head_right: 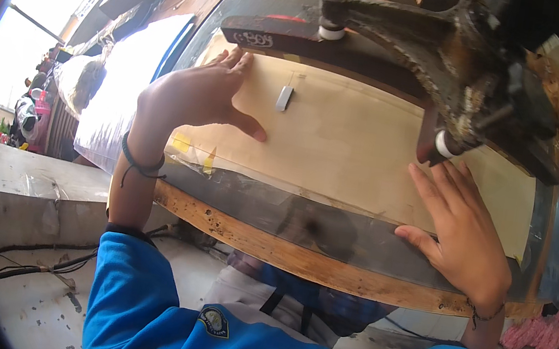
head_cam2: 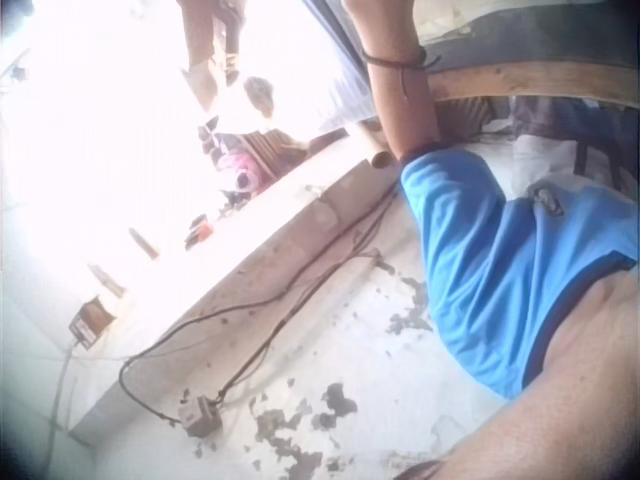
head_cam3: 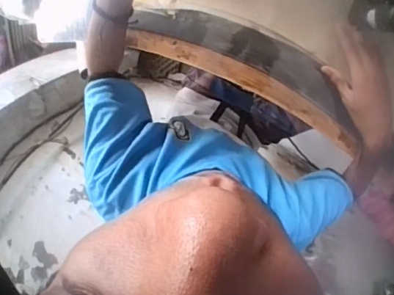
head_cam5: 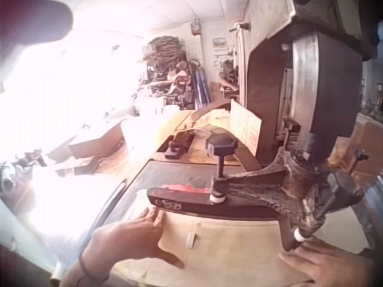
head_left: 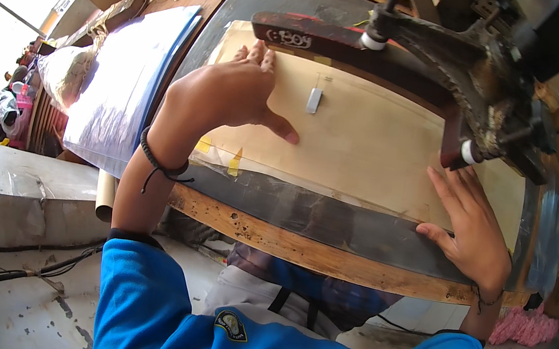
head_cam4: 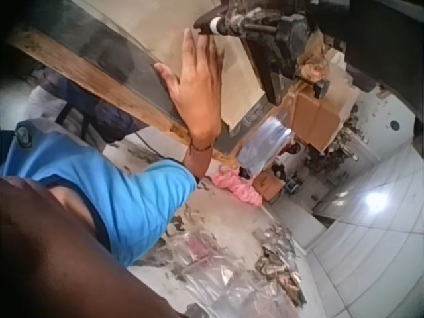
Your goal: The person aligns a plastic sheet on a workbench under a manual heat press and lowers the press arm to apply heat and pressure to the material.
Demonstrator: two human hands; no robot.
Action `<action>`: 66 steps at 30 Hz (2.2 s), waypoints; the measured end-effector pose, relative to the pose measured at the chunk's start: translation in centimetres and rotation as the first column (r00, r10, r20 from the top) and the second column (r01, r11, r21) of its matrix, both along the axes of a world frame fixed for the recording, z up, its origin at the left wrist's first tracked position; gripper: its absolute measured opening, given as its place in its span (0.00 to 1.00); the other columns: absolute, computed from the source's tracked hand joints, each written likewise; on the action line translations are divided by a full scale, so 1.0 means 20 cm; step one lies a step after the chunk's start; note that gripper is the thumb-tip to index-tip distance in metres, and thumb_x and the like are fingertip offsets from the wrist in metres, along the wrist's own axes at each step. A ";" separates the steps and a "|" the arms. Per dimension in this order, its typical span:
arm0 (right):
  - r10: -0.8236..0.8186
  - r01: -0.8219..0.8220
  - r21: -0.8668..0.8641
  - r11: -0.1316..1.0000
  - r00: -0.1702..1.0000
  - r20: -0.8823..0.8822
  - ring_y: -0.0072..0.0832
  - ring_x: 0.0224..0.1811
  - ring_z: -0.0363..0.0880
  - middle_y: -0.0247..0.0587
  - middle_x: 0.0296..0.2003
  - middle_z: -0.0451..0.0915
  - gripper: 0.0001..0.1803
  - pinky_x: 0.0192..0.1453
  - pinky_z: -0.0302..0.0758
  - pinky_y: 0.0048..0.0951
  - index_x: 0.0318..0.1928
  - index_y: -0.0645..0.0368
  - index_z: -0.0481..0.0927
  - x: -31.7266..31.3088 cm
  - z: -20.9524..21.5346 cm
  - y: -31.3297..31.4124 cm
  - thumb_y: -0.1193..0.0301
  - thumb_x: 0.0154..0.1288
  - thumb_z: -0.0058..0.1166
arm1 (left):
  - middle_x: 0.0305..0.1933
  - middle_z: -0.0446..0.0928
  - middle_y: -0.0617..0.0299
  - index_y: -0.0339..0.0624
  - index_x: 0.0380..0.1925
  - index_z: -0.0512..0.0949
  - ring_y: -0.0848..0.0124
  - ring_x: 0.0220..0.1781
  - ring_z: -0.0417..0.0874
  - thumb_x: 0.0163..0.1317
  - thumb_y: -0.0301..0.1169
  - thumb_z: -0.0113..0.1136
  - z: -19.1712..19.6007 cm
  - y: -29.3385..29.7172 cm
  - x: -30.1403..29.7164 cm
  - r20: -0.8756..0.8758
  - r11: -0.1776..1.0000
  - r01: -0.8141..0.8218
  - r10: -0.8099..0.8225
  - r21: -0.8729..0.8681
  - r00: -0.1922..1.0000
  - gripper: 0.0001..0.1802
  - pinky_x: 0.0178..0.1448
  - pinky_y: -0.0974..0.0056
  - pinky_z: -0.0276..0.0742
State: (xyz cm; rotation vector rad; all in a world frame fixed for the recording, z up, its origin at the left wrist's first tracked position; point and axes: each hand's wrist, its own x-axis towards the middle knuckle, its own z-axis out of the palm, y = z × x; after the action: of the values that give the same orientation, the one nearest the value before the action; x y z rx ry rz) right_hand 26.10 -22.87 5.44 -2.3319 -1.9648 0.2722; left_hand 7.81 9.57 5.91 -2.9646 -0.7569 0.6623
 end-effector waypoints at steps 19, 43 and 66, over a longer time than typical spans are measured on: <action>0.036 -0.036 -0.037 0.999 0.999 -0.022 0.51 0.64 0.70 0.48 0.80 0.57 0.49 0.72 0.66 0.46 0.75 0.63 0.64 0.01 -0.05 0.03 0.55 0.57 0.68 | 0.75 0.50 0.13 0.06 0.70 0.51 0.33 0.82 0.51 0.39 0.83 0.61 -0.10 -0.07 0.01 0.120 0.996 0.062 -0.070 0.068 0.990 0.85 0.83 0.48 0.59; 0.016 -0.040 -0.212 0.977 0.994 -0.112 0.54 0.82 0.51 0.50 0.82 0.49 0.46 0.84 0.49 0.51 0.80 0.60 0.55 0.06 -0.01 0.03 0.55 0.69 0.58 | 0.78 0.47 0.19 0.09 0.72 0.48 0.35 0.83 0.50 0.40 0.81 0.64 -0.06 -0.10 0.00 0.114 1.000 -0.023 0.021 0.019 0.993 0.85 0.82 0.47 0.60; -0.094 0.070 -0.170 0.983 0.986 -0.136 0.55 0.82 0.50 0.55 0.77 0.59 0.43 0.84 0.51 0.49 0.78 0.56 0.61 0.11 0.01 -0.02 0.63 0.67 0.64 | 0.74 0.52 0.13 0.04 0.68 0.53 0.35 0.82 0.51 0.42 0.81 0.62 -0.10 -0.04 -0.02 0.187 0.997 0.062 -0.070 0.047 0.980 0.83 0.85 0.51 0.55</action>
State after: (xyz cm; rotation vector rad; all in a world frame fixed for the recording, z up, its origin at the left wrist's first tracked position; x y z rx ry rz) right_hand 28.27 -23.26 5.57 -2.4074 -1.8385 0.5998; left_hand 7.45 8.72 3.98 -3.0294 -0.6690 0.3608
